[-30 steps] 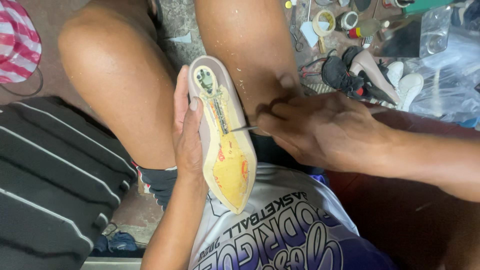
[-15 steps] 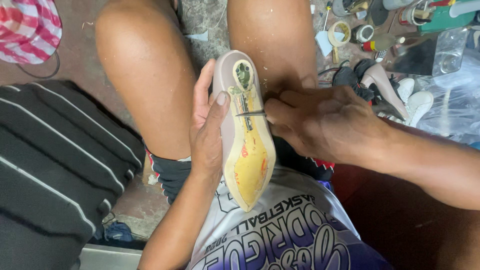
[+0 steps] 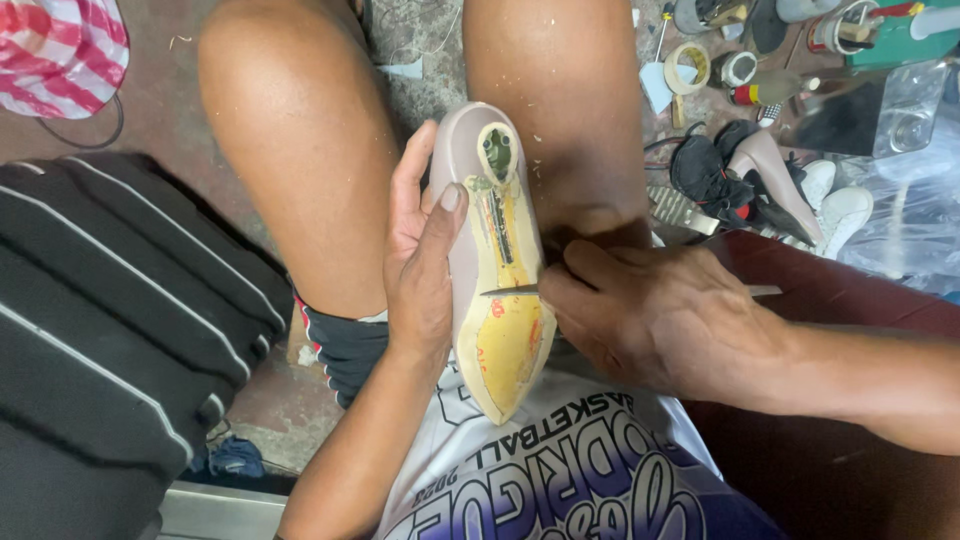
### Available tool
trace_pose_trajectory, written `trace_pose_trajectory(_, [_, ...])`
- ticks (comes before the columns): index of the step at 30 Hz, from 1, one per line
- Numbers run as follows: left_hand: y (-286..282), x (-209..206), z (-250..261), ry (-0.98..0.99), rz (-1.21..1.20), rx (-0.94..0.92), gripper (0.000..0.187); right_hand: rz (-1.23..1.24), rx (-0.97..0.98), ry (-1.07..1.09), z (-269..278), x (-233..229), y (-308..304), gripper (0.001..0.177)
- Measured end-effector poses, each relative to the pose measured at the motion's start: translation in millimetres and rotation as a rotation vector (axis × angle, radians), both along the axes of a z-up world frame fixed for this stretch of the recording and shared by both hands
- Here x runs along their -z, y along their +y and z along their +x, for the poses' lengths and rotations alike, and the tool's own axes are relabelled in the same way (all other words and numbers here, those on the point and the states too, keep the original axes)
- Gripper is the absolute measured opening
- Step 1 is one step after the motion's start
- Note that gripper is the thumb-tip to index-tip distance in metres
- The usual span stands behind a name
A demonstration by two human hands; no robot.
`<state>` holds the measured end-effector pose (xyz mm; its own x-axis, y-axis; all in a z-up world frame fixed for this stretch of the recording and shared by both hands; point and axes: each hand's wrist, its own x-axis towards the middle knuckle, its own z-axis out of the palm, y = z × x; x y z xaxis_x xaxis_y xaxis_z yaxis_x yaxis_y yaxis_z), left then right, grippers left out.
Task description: The person is sitting on the floor and using a metal tool to scrape and clean the inside of a shoe sole. They hold the sole in their left hand and use the tool in their right hand to remove old adhesive or debris from the surface.
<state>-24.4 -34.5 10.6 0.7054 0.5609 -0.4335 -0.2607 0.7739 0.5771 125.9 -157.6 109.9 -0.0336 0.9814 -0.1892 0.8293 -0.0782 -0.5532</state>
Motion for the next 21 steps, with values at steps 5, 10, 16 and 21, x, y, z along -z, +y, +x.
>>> trace_pose_trajectory(5, [-2,1,3,-0.038,0.009,-0.006,0.066,-0.057,0.047,-0.050,5,6,-3,0.011])
trace_pose_trajectory(10, [-3,-2,2,0.002,0.037,-0.002,0.065,-0.063,0.013,-0.026,-8,-5,-2,0.018])
trace_pose_trajectory(16, [-3,-1,4,0.008,0.029,-0.004,0.064,-0.002,0.057,-0.065,-5,-4,-1,0.016])
trace_pose_trajectory(21, [-5,-2,4,0.021,0.045,-0.010,0.063,-0.078,0.047,-0.064,-8,-4,-1,0.013])
